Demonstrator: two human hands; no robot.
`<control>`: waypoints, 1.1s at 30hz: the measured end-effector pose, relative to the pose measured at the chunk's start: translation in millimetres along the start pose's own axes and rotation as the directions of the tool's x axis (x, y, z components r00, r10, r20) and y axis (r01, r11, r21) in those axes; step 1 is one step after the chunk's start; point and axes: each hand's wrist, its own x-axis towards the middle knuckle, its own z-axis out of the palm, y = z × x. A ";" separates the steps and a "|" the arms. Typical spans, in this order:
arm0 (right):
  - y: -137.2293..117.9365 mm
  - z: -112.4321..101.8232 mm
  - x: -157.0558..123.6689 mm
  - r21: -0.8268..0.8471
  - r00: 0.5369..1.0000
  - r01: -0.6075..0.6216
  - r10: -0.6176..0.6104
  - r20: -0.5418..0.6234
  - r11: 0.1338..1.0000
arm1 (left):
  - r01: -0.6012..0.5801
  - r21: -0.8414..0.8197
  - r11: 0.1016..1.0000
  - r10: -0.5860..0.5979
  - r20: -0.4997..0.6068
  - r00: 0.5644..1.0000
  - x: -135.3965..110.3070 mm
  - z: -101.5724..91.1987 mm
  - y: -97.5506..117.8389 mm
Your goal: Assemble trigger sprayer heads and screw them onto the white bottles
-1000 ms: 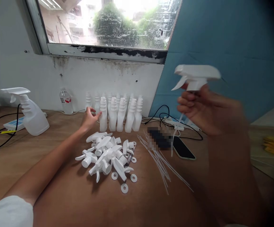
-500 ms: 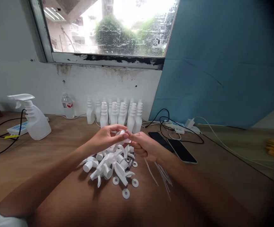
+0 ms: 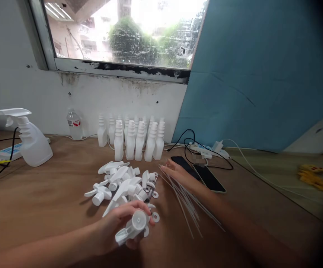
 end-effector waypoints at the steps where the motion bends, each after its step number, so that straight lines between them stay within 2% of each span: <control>1: 5.8 2.1 0.3 -0.107 0.994 0.083 -0.090 -0.056 0.991 | 0.013 -0.028 1.000 -0.012 0.041 0.999 -1.4 -0.5 -2.2; 2: 10.1 4.4 -0.8 -0.226 0.977 0.181 -0.201 -0.069 0.957 | 0.013 -0.048 0.999 -0.009 0.081 0.997 -3.6 -1.0 -2.8; 3: 12.8 6.8 -3.1 -0.336 0.947 0.292 -0.320 -0.029 0.896 | 0.009 -0.055 0.998 -0.002 0.124 0.992 -6.1 -1.5 -2.5; 4: 14.0 9.1 -6.2 -0.421 0.904 0.409 -0.423 0.066 0.810 | -0.005 -0.049 0.999 0.013 0.164 0.986 -8.5 -2.2 -1.7; 5: 14.0 11.3 -10.0 -0.474 0.845 0.526 -0.497 0.197 0.706 | -0.022 -0.028 0.999 0.027 0.194 0.981 -10.3 -3.3 -1.0; 6: 13.1 13.7 -13.8 -0.521 0.760 0.644 -0.550 0.347 0.560 | -0.033 0.010 0.999 0.031 0.210 0.977 -11.4 -4.7 -0.7; 8: 10.7 18.5 -20.7 -0.554 0.593 0.790 -0.556 0.582 0.263 | -0.046 0.114 0.992 0.023 0.192 0.981 -10.9 -8.0 -2.5; 9: 9.7 20.9 -23.2 -0.555 0.539 0.819 -0.527 0.658 0.144 | -0.047 0.170 0.984 0.018 0.167 0.986 -9.5 -9.4 -4.3; 11: 9.2 24.9 -25.7 -0.553 0.481 0.833 -0.481 0.733 -0.011 | -0.046 0.253 0.966 0.016 0.119 0.993 -5.8 -11.0 -8.6; 14: 9.5 26.6 -25.2 -0.555 0.450 0.826 -0.485 0.750 -0.093 | -0.045 0.305 0.951 0.027 0.061 0.998 -1.5 -10.1 -13.5; 16: 7.3 24.8 -25.5 -0.539 0.416 0.839 -0.554 0.721 -0.071 | -0.027 0.337 0.941 0.020 0.024 1.000 -0.5 -8.7 -14.4; 17: 4.7 23.5 -26.8 -0.520 0.400 0.854 -0.615 0.680 -0.020 | -0.015 0.358 0.934 0.011 0.013 1.000 -0.5 -8.2 -14.2; 18: 0.8 22.2 -29.3 -0.499 0.403 0.864 -0.683 0.609 0.066 | -0.003 0.380 0.925 0.001 0.006 1.000 -0.7 -7.7 -13.7; 19: -4.4 21.3 -32.8 -0.472 0.438 0.862 -0.742 0.508 0.186 | 0.009 0.398 0.917 -0.010 0.002 1.000 -1.0 -7.3 -13.0; 20: -10.9 20.8 -37.5 -0.418 0.498 0.845 -0.777 0.386 0.333 | 0.020 0.410 0.912 -0.020 -0.004 1.000 -1.3 -6.8 -12.2; 22: -26.8 21.7 -49.5 -0.201 0.650 0.759 -0.741 0.170 0.620 | 0.035 0.410 0.911 -0.032 -0.013 0.999 -1.7 -5.9 -10.9; 23: -35.6 23.1 -56.3 -0.038 0.708 0.704 -0.697 0.111 0.709 | 0.037 0.405 0.913 -0.033 -0.016 0.999 -1.8 -5.4 -10.5; 24: -44.3 25.2 -63.3 0.108 0.748 0.648 -0.657 0.095 0.754 | 0.038 0.403 0.914 -0.034 -0.016 0.999 -1.8 -5.0 -10.4; 26: -59.7 30.9 -76.9 0.278 0.779 0.568 -0.615 0.121 0.775 | 0.026 0.410 0.912 -0.021 -0.016 1.000 -1.6 -4.7 -11.3; 28: -69.4 37.3 -88.3 0.321 0.781 0.526 -0.597 0.186 0.788 | 0.016 0.414 0.910 -0.009 -0.019 1.000 -1.3 -5.0 -13.0; 30: -72.1 43.1 -96.2 0.319 0.761 0.525 -0.603 0.241 0.789 | 0.012 0.412 0.911 -0.004 -0.021 1.000 -1.1 -5.3 -14.8; 33: -67.3 48.4 -101.1 0.218 0.695 0.635 -0.671 0.258 0.741 | 0.008 0.418 0.908 0.002 -0.024 1.000 -1.5 -4.3 -15.4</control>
